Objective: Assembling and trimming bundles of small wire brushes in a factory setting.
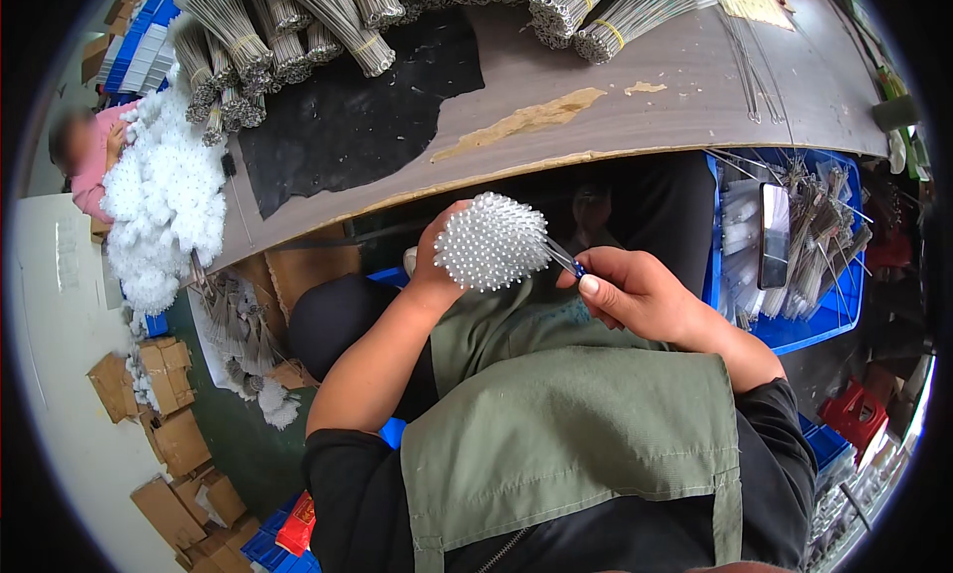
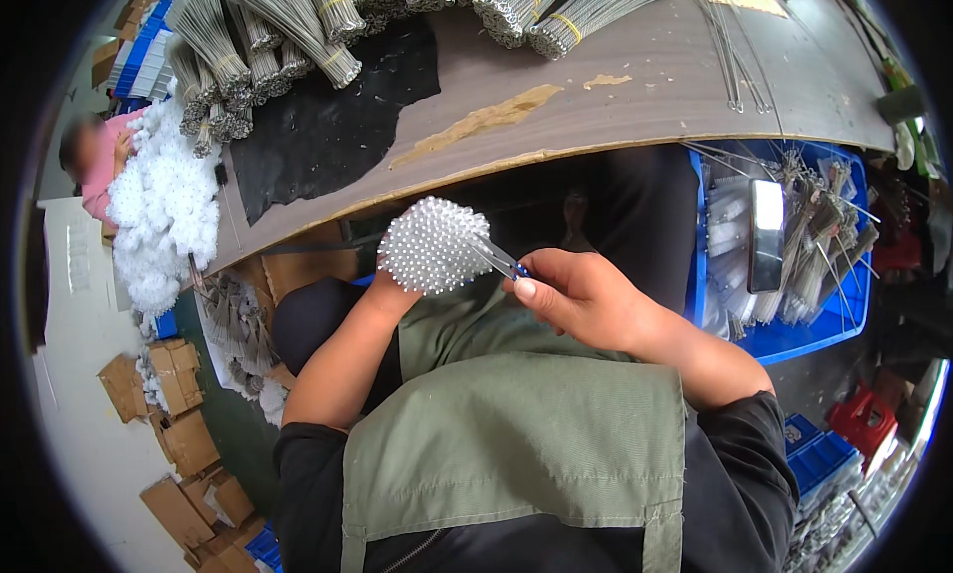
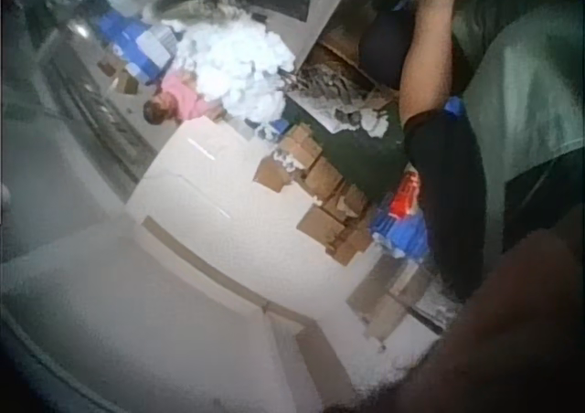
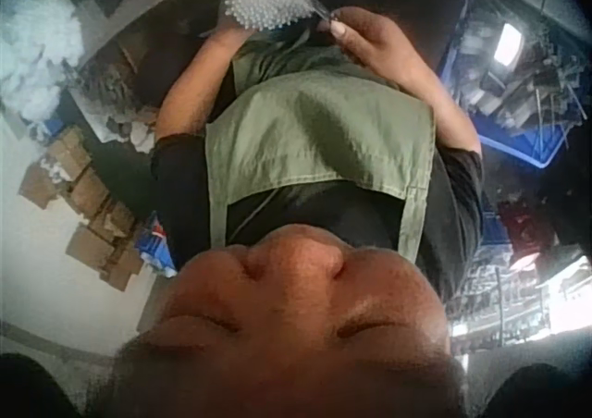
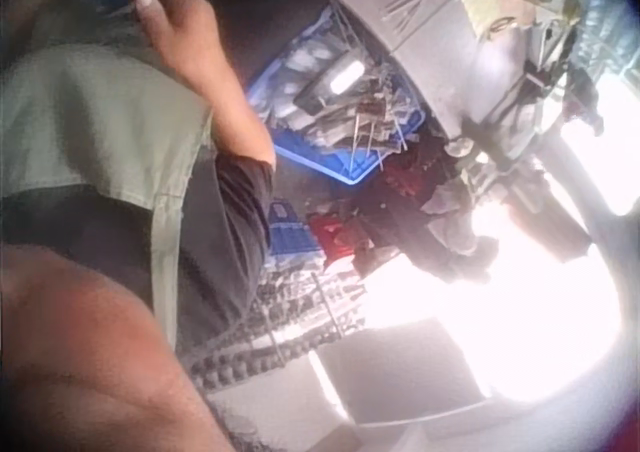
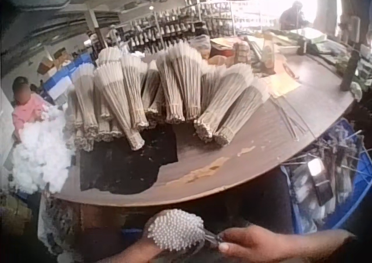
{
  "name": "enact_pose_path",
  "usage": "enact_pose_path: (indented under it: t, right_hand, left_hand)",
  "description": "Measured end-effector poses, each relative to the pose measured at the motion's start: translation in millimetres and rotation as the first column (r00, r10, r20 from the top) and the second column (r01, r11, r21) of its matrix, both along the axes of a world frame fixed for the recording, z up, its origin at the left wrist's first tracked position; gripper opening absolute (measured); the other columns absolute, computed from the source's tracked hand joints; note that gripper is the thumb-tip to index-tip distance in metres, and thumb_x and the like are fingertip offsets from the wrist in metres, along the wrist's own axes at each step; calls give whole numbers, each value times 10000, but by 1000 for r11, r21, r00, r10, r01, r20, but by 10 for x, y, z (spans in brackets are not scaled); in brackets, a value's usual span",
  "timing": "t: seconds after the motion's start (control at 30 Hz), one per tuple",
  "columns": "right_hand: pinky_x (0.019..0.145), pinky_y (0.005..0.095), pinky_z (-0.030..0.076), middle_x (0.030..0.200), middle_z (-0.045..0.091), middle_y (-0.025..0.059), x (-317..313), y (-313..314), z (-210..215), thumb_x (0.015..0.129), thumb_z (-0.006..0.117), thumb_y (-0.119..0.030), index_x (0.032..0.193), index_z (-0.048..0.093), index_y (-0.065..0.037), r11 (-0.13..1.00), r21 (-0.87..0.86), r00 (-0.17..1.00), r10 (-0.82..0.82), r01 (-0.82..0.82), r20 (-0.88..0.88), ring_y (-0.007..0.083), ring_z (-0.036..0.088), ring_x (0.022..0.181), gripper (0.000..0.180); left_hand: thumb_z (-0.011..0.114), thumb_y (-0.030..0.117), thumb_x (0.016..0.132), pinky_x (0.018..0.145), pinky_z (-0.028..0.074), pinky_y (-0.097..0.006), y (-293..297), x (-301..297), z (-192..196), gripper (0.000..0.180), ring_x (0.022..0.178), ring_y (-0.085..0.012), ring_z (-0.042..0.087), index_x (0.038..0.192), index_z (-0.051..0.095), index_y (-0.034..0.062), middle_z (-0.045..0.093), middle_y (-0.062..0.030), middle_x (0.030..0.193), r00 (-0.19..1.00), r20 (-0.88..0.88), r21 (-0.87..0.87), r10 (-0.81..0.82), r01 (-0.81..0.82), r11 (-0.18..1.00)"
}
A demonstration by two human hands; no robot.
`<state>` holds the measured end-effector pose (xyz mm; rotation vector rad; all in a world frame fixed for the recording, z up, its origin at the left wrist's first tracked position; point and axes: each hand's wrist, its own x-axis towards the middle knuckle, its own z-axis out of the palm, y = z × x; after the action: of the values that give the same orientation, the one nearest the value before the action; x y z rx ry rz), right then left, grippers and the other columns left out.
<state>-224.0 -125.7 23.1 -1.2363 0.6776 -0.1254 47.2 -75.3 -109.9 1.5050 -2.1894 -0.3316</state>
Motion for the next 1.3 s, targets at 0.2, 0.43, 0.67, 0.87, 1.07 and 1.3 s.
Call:
enact_pose_path:
  t: [0.2,0.43,0.67,0.87,1.07,1.3]
  right_hand:
    - [601,325,475,718,595,132,-4,-50,67,958,560,-269,1097,599,18,829,-555,997,48,-70,-55,209,582,626,321]
    - [603,452,483,656,587,165,68,-204,356,901,566,-269,864,603,-26,568,-791,969,53,-228,-241,369,604,661,248]
    - [615,444,504,662,612,153,149,-241,364,912,536,-288,855,623,-39,468,-792,913,94,-392,-397,345,630,659,270]
    - [609,443,499,672,619,154,171,-254,327,891,568,-266,935,649,-27,470,-764,889,113,-441,-443,342,629,659,256]
    - [584,434,493,652,611,145,197,-258,325,870,604,-248,989,666,-26,442,-767,877,116,-466,-466,334,623,634,259]
    - [559,414,495,607,585,110,194,-232,353,877,599,-262,958,649,-58,361,-781,854,104,-509,-509,304,630,613,225]
  left_hand:
    - [617,112,843,870,500,-340,105,-145,306,269,962,-213,632,1100,589,39,658,-81,1014,618,-693,418,371,-75,906]
    - [752,54,702,836,495,-301,135,-134,333,381,927,-203,644,1055,608,56,667,-73,980,413,-706,609,575,-60,791]
    - [764,51,644,794,492,-340,115,-94,429,443,894,-270,634,1054,598,70,658,-99,957,847,-414,363,335,-184,913]
    - [758,38,630,809,480,-357,82,-141,640,454,892,-276,628,1051,593,70,656,-90,951,892,-393,194,222,-156,969]
    - [736,18,659,805,482,-331,68,-121,633,437,887,-258,622,1067,584,45,645,-99,970,931,-316,202,182,-122,972]
    - [725,50,680,975,417,-424,64,-138,594,394,952,-294,625,1044,579,80,658,-88,969,920,-315,246,234,-159,956]
